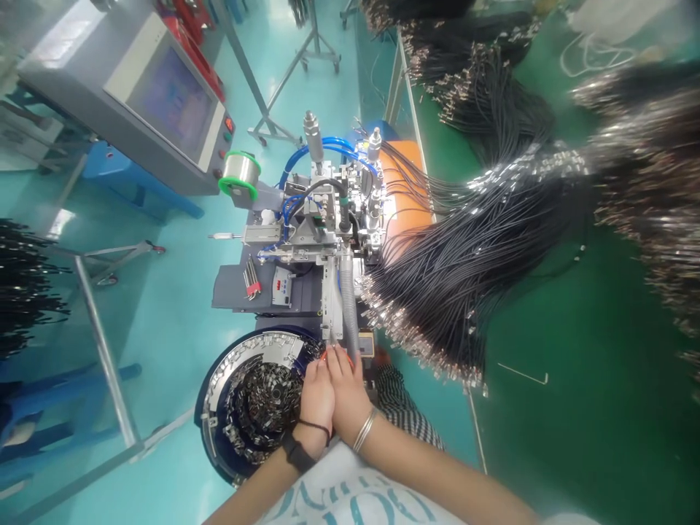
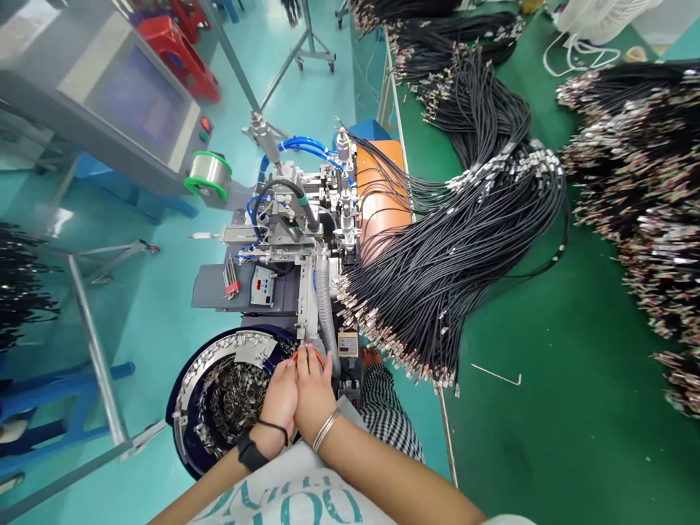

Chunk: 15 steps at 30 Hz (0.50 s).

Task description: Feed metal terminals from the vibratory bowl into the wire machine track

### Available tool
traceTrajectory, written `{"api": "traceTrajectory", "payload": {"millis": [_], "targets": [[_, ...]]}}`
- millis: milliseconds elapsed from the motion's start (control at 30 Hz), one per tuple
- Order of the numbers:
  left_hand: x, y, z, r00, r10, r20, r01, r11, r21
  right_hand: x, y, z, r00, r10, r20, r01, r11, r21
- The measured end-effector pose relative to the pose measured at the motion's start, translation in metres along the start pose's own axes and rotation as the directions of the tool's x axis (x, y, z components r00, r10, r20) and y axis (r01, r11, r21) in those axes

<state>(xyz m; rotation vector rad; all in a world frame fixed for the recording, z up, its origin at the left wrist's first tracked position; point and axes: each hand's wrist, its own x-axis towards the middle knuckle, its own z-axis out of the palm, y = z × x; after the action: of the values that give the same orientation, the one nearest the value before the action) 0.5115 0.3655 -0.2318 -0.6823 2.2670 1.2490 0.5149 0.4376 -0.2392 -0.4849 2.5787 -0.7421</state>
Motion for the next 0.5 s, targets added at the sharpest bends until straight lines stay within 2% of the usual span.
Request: {"api": "traceTrajectory", "payload": {"millis": [100,167,233,300,367,400,467,500], "targets": [[-0.001,0.004,-0.013,1.0,-0.002,-0.026,0.002,1.0,-0.01,-0.006,0.003,0.003,0.999,0.025,-0.026,-0.022,0.991,0.135],[0.0,0.009,-0.026,0.997,0.067,0.046,-0.07,0.996,0.063,-0.008,0.004,-0.003,0.997,0.039,-0.061,-0.02,0.96,0.279],[0.004,0.014,-0.038,0.986,0.121,0.113,-0.135,0.983,0.127,-0.008,0.004,-0.013,0.993,0.078,-0.093,-0.029,0.897,0.44],[0.008,0.018,-0.048,0.976,0.145,0.165,-0.178,0.962,0.206,-0.007,0.003,-0.019,0.98,0.178,-0.09,-0.091,0.803,0.589],[0.013,0.019,-0.056,0.965,0.17,0.199,-0.225,0.927,0.301,-0.005,0.0,-0.021,0.936,0.345,-0.071,-0.201,0.688,0.697],[0.016,0.02,-0.059,0.959,0.19,0.212,-0.256,0.902,0.347,-0.004,-0.003,-0.02,0.892,0.447,-0.071,-0.263,0.64,0.722],[0.021,0.021,-0.064,0.945,0.232,0.229,-0.311,0.851,0.422,-0.002,-0.008,-0.017,0.81,0.581,-0.082,-0.362,0.604,0.71],[0.024,0.022,-0.066,0.939,0.251,0.235,-0.334,0.828,0.45,-0.001,-0.01,-0.016,0.792,0.606,-0.074,-0.403,0.611,0.681]]}}
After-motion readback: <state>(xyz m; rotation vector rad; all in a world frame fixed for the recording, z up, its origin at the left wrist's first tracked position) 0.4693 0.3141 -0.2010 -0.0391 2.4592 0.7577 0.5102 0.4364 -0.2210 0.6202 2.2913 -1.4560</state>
